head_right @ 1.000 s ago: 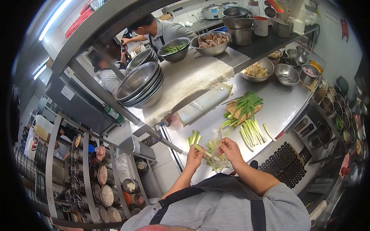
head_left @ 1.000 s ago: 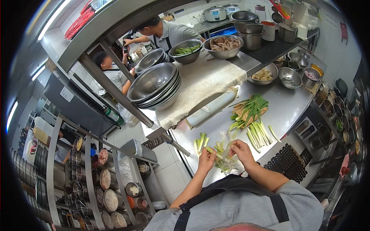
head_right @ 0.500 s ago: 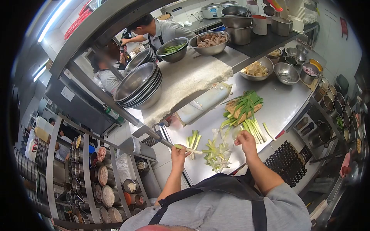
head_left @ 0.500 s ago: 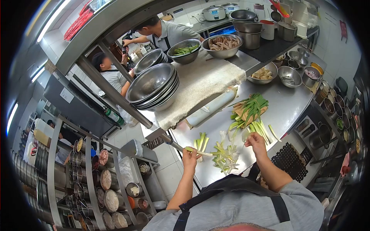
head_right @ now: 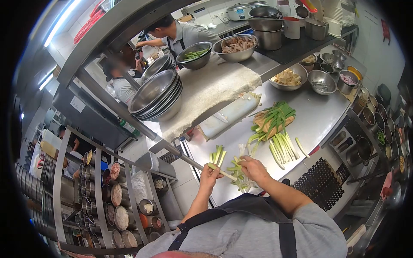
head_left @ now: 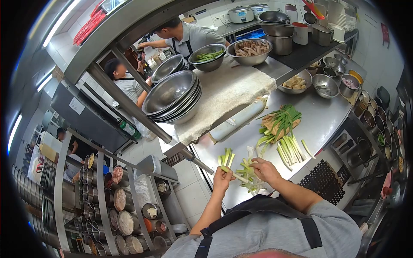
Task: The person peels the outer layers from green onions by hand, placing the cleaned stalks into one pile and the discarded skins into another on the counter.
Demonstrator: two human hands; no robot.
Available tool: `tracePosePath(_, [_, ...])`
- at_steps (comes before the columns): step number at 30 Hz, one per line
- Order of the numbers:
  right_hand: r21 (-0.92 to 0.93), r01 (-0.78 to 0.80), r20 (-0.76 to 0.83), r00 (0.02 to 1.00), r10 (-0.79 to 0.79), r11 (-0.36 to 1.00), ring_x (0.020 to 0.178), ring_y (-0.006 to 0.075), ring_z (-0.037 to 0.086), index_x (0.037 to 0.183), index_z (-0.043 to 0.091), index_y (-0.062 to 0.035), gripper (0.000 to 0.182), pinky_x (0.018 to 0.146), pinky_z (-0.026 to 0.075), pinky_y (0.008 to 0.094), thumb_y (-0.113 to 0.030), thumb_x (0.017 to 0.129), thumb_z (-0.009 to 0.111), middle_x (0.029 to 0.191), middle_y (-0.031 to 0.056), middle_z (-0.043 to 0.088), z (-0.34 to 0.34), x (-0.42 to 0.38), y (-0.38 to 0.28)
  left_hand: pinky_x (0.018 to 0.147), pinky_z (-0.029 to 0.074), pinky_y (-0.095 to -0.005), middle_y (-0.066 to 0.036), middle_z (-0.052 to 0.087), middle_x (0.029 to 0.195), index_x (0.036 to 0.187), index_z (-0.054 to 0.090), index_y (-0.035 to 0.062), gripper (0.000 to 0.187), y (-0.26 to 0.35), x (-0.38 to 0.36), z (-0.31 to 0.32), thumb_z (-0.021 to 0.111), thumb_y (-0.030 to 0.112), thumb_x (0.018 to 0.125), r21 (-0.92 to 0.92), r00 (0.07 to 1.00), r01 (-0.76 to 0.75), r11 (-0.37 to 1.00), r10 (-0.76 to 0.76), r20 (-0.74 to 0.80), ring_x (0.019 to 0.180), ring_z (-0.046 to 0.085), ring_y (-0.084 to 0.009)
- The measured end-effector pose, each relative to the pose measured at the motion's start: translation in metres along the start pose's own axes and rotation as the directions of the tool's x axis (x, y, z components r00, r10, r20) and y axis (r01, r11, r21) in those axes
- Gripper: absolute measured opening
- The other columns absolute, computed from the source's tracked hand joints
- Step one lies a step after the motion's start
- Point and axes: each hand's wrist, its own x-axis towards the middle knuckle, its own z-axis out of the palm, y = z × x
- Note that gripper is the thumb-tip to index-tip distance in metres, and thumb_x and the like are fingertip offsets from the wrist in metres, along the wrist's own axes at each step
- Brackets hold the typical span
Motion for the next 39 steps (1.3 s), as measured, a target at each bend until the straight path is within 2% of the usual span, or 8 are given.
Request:
tracePosePath(2, [0.092, 0.025, -0.054, 0.998, -0.020, 0.995, 0.084, 0.0344, 0.062, 0.103, 0.065, -0.0053, 0.025, 0.078, 0.050, 0.0423, -0.019, 0.082, 0.061, 0.104, 0.0177, 0.062, -0.005, 0.000, -0.016, 0.074, 0.056, -0.0314, -0.008, 0.055, 0.096, 0.105, 0.046, 0.0039, 0.018, 0.007, -0.002, 0.005, 0.056, 0.007, 0.090, -0.029, 0.999, 0.012, 1.000, -0.011, 0.035, 0.085, 0.060, -0.0170])
tracePosePath(4, [0.187, -0.064, 0.164, 0.986, 0.033, 0.980, 0.083, 0.0335, 0.062, 0.101, 0.066, -0.0061, 0.024, 0.074, 0.049, 0.0409, -0.023, 0.084, 0.061, 0.101, 0.0178, 0.063, -0.003, -0.004, -0.024, 0.077, 0.055, -0.0322, -0.008, 0.056, 0.098, 0.105, 0.047, 0.0046, 0.019, 0.014, -0.003, 0.012, 0.057, 0.008, 0.090, -0.170, 0.993, 0.032, 0.985, -0.012, 0.118, 0.088, 0.060, -0.0175])
tracePosePath(5, [0.136, -0.054, 0.220, 0.975, 0.023, 0.989, 0.078, 0.0341, 0.062, 0.101, 0.066, -0.0052, 0.028, 0.070, 0.049, 0.0409, -0.028, 0.086, 0.061, 0.086, 0.0191, 0.064, 0.000, -0.007, -0.025, 0.077, 0.055, -0.0322, -0.008, 0.056, 0.098, 0.105, 0.047, 0.0046, 0.019, 0.014, -0.001, 0.013, 0.057, 0.008, 0.090, -0.171, 0.993, 0.033, 0.985, -0.013, 0.118, 0.088, 0.060, -0.0175])
tracePosePath(9, [0.111, -0.197, 0.280, 0.947, 0.159, 0.974, 0.064, 0.0300, 0.063, 0.096, 0.065, -0.0010, 0.031, 0.061, 0.049, 0.0376, -0.030, 0.088, 0.061, 0.070, 0.0156, 0.064, 0.003, -0.012, -0.022, 0.079, 0.055, -0.0320, -0.008, 0.056, 0.100, 0.105, 0.047, 0.0053, 0.019, 0.019, 0.003, 0.014, 0.057, 0.008, 0.090, -0.221, 0.990, 0.017, 0.975, 0.015, 0.141, 0.090, 0.060, -0.0179])
tracePosePath(11, [0.214, -0.332, 0.330, 0.910, 0.252, 0.919, 0.070, 0.0385, 0.061, 0.094, 0.065, -0.0028, 0.031, 0.066, 0.047, 0.0450, -0.033, 0.087, 0.060, 0.070, 0.0204, 0.061, 0.005, -0.016, -0.017, 0.079, 0.055, -0.0319, -0.008, 0.056, 0.100, 0.105, 0.047, 0.0054, 0.018, 0.020, 0.003, 0.012, 0.057, 0.008, 0.090, -0.214, 0.990, 0.018, 0.977, 0.013, 0.142, 0.090, 0.060, -0.0180])
tracePosePath(17, [0.030, -0.189, 0.267, 0.948, 0.175, 0.981, 0.072, 0.0380, 0.061, 0.088, 0.065, -0.0025, 0.029, 0.066, 0.047, 0.0447, -0.031, 0.086, 0.061, 0.073, 0.0200, 0.062, 0.001, -0.020, -0.017, 0.078, 0.055, -0.0313, -0.008, 0.056, 0.099, 0.105, 0.047, 0.0047, 0.018, 0.019, 0.003, 0.014, 0.057, 0.007, 0.090, -0.195, 0.989, 0.002, 0.981, 0.027, 0.144, 0.089, 0.060, -0.0177])
tracePosePath(23, [0.091, -0.057, 0.105, 0.993, 0.048, 0.994, 0.073, 0.0361, 0.061, 0.083, 0.063, -0.0021, 0.022, 0.066, 0.047, 0.0437, -0.024, 0.081, 0.066, 0.075, 0.0168, 0.063, -0.002, -0.019, -0.019, 0.076, 0.055, -0.0304, -0.008, 0.056, 0.097, 0.104, 0.047, 0.0034, 0.018, 0.016, 0.004, 0.013, 0.057, 0.007, 0.090, -0.111, 0.993, -0.040, 0.993, 0.052, 0.107, 0.087, 0.060, -0.0166])
tracePosePath(39, [0.211, -0.152, 0.208, 0.972, 0.108, 0.966, 0.062, 0.0330, 0.060, 0.078, 0.059, -0.0017, 0.018, 0.058, 0.047, 0.0396, -0.017, 0.078, 0.069, 0.067, 0.0146, 0.061, -0.001, -0.024, -0.012, 0.076, 0.057, -0.0305, -0.009, 0.056, 0.095, 0.103, 0.045, 0.0021, 0.018, 0.020, 0.002, 0.016, 0.057, 0.006, 0.090, -0.076, 0.993, -0.010, 0.997, 0.019, 0.118, 0.086, 0.061, -0.0167])
